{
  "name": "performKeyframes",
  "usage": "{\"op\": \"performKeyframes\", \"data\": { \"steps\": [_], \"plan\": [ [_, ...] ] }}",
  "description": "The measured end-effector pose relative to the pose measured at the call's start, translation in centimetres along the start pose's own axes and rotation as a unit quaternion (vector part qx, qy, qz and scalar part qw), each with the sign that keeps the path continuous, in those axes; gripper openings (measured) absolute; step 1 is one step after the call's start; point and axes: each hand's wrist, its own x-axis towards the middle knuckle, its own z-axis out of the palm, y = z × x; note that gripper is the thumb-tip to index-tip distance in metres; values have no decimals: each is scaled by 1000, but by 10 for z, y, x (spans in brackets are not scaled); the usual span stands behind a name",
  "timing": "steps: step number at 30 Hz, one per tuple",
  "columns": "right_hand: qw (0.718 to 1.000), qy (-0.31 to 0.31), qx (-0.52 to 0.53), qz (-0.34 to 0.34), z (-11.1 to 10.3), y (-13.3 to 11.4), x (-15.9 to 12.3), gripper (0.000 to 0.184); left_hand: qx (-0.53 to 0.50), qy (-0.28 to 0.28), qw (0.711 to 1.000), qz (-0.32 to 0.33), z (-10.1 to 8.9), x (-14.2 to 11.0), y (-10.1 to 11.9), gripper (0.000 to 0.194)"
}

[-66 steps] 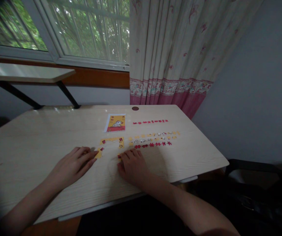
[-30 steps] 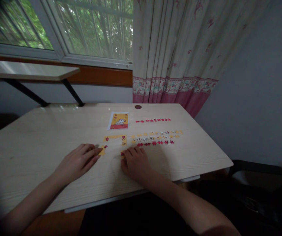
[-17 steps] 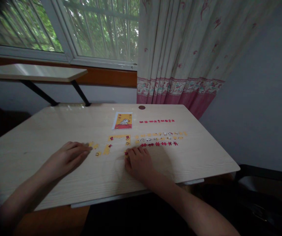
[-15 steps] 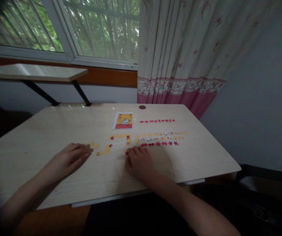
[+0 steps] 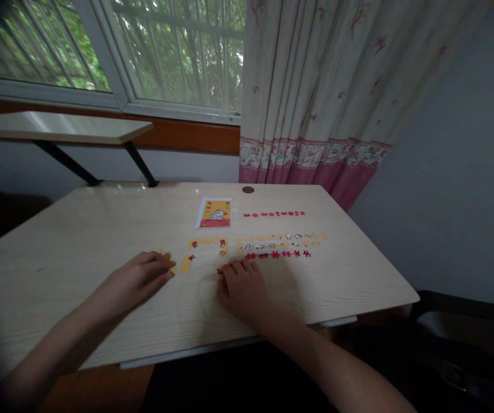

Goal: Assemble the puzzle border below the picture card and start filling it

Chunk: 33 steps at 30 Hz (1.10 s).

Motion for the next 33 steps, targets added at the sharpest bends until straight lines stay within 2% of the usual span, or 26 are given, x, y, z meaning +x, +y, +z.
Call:
{"op": "performKeyframes", "data": {
  "steps": [6, 13, 21, 26, 30, 33],
  "plan": [
    [999, 30, 0, -21, 5, 2, -1, 23, -2, -24, 999, -44, 0, -4, 1, 41],
    [997, 59, -17, -55, 7, 4, -2, 22, -9, -16, 998, -57, -2, -4, 4, 43],
    [996, 64, -34, -59, 11, 5, -3, 22, -60, -7, 997, -54, 6, -2, -3, 33],
    [998, 45, -10, -40, 10, 3, -1, 22, -122, -3, 989, -82, 3, -3, 3, 23],
    [999, 23, 2, -28, 5, 1, 1, 21, -250, 20, 960, -125, 2, -4, 18, 19],
    [999, 26, 6, -27, 2, 1, 1, 19, -414, 75, 890, -177, 0, -1, 32, 25]
  ]
}}
